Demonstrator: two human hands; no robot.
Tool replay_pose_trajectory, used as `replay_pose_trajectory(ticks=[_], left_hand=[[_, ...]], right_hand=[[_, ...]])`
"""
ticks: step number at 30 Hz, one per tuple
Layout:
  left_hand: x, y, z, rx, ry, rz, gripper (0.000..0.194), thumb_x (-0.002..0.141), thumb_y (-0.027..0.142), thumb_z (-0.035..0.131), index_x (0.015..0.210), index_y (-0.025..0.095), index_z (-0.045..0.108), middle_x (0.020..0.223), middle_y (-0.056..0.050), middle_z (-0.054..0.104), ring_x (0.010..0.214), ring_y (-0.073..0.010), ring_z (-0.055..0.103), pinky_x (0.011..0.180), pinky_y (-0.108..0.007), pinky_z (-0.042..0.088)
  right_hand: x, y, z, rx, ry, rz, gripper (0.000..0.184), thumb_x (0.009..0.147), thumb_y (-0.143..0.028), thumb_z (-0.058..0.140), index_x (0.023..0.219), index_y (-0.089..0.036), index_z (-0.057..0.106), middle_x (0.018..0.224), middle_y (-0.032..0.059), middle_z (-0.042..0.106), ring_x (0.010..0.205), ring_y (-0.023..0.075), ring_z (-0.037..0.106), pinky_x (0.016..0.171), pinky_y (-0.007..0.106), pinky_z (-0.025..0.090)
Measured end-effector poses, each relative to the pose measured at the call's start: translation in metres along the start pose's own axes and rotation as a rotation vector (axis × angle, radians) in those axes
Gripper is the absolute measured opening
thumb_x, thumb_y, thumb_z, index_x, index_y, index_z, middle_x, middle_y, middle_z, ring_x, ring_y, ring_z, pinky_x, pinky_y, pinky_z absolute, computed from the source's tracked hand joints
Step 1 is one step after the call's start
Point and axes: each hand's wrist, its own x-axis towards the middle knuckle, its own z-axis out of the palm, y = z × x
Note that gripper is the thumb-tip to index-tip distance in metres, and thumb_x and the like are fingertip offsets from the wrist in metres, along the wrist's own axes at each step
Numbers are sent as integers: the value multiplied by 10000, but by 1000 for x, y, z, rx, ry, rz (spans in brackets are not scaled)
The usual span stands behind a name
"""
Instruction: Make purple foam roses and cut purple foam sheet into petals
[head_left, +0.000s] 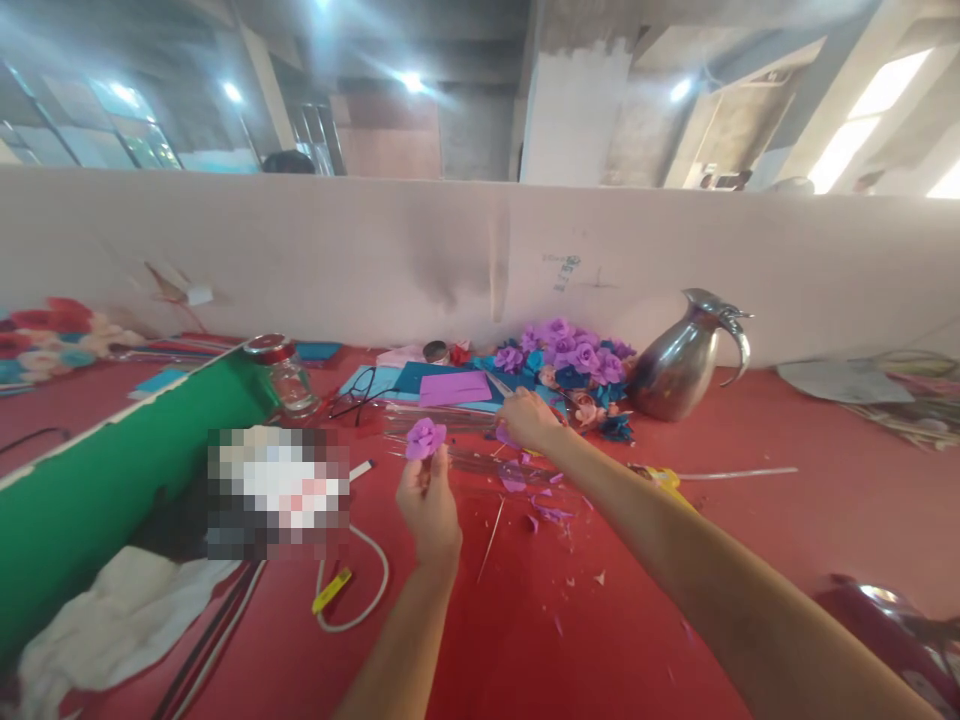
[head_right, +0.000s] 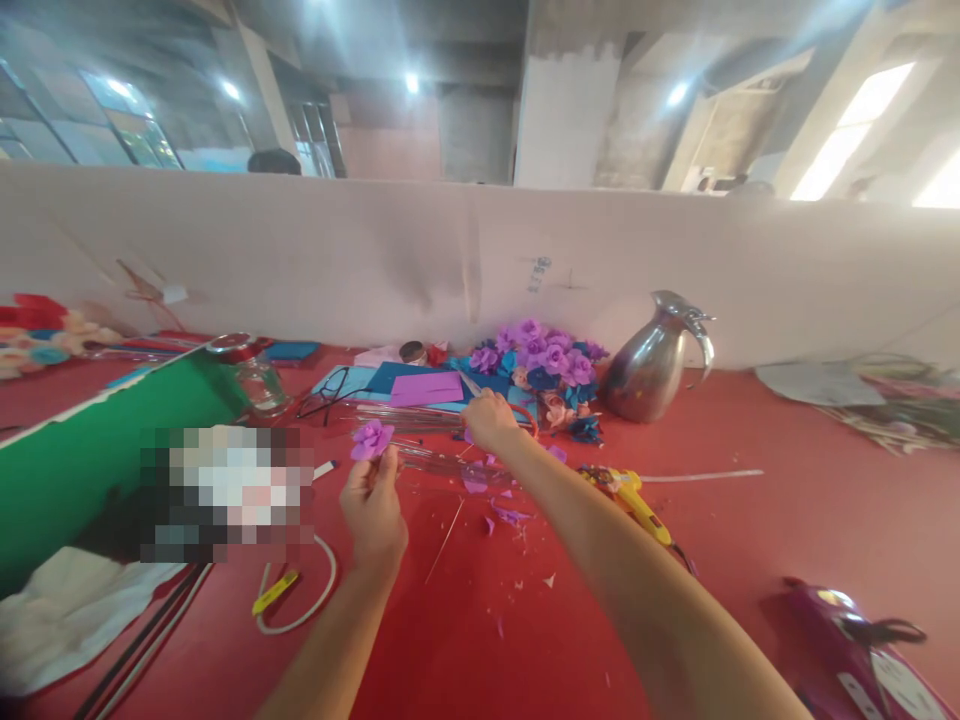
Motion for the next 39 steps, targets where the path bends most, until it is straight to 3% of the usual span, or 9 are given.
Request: replay_pose_trajectory(ticks=[8, 12, 15, 18, 22, 26, 28, 33, 39], left_hand=[[13, -8, -3, -128, 96, -115, 177, 669, 344, 712, 707, 181, 655, 640, 39, 609, 615, -87, 522, 651, -234, 417], [11, -9, -3, -121, 53, -112, 197, 672, 365, 713, 733, 184, 664, 661, 28, 621, 648, -100, 541, 666, -245, 430], [9, -8, -2, -131, -31, -98, 252, 693, 376, 701, 881, 210, 684, 759, 2, 658, 710, -117, 568, 680, -248, 436], [7, -6, 1, -160, -101, -93, 285, 702, 381, 700, 940, 225, 675, 740, 16, 641, 645, -92, 535, 613, -222, 403], [1, 1, 4, -167, -185, -144, 230, 660, 380, 742, 741, 185, 650, 546, 66, 491, 463, -41, 362, 468, -196, 295], [-13, 14, 9, -102, -474, -369, 308, 666, 404, 733, 874, 181, 690, 595, 39, 549, 432, -27, 344, 413, -184, 234], [-22, 20, 10, -54, -618, -473, 360, 626, 407, 760, 891, 171, 697, 644, 13, 599, 442, -32, 381, 408, -181, 235], [-34, 18, 10, -11, -837, -545, 383, 555, 360, 810, 854, 144, 704, 693, -28, 641, 510, -73, 484, 456, -193, 337], [-35, 12, 11, 97, -872, -529, 271, 588, 285, 799, 804, 150, 706, 792, -41, 684, 743, -145, 603, 712, -258, 464]], right_hand=[[43, 3, 17, -16, -109, -197, 237, 876, -295, 572, 1061, -151, 610, 1131, 85, 614, 1039, 221, 575, 900, 443, 454], [47, 7, 16, 127, -41, -174, 98, 695, -57, 664, 748, -136, 688, 864, 106, 713, 1012, 252, 589, 897, 357, 414], [43, 7, 3, 293, 100, -102, 144, 717, -69, 591, 822, -130, 668, 884, 97, 704, 909, 211, 615, 809, 295, 438], [22, 4, -12, 481, 246, -20, 198, 813, -157, 472, 971, -127, 588, 909, 77, 676, 812, 159, 613, 717, 256, 457], [-36, -2, -20, 710, 282, -7, 184, 812, -203, 471, 978, -147, 528, 824, 27, 657, 693, 118, 604, 591, 213, 453], [-93, -7, -16, 1293, 137, -46, 243, 748, -226, 583, 979, -184, 519, 680, -37, 618, 586, 109, 571, 563, 240, 445], [-112, -10, -12, 1429, 143, -13, 254, 721, -211, 624, 953, -190, 521, 632, -58, 603, 576, 107, 569, 580, 250, 443], [-133, -16, 5, 1512, 275, 134, 273, 702, -228, 675, 931, -183, 533, 640, -50, 629, 590, 117, 597, 592, 258, 436], [-137, -22, 34, 1681, 385, 211, 280, 663, -300, 736, 863, -201, 566, 618, -41, 630, 593, 127, 594, 614, 271, 443]])
